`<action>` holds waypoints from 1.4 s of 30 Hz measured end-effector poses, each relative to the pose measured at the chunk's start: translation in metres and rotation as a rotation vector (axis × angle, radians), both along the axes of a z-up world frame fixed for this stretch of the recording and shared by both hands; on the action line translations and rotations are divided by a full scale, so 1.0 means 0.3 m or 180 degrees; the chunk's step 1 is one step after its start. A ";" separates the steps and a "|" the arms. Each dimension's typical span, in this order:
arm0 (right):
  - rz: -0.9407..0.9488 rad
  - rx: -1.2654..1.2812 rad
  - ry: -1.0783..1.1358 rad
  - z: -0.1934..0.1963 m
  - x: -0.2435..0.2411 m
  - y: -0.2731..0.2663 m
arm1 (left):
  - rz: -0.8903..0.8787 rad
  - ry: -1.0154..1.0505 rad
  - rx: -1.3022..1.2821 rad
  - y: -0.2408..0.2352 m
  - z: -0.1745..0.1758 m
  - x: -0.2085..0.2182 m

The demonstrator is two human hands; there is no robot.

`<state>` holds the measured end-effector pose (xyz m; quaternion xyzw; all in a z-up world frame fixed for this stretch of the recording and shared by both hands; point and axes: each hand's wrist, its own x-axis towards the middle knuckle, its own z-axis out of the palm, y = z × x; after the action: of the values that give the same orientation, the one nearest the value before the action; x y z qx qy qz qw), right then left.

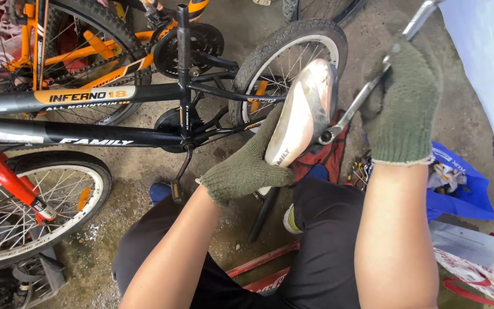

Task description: The person removes the bicycle seat using a wrench, then reattaches it and tightens the bolt. The task involves handling the seat and using a wrench to adjust the seat post.

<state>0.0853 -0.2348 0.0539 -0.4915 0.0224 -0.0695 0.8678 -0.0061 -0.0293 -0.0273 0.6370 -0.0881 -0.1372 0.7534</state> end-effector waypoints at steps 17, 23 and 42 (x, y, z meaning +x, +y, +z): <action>-0.0297 0.0717 0.0038 -0.046 -0.052 -0.001 | 0.1298 -0.0113 -0.0169 -0.013 0.045 0.031; -0.0011 0.1474 0.0094 -0.033 -0.126 0.090 | 0.2204 -0.0608 0.0442 -0.017 0.005 0.043; 0.0286 0.1721 0.0477 -0.092 -0.192 0.209 | 0.2455 -0.0480 0.0490 -0.023 0.020 0.066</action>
<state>0.0279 -0.1721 0.0262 -0.2465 0.0823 0.0141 0.9655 0.0137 -0.0362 -0.0214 0.6862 0.1129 0.1966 0.6912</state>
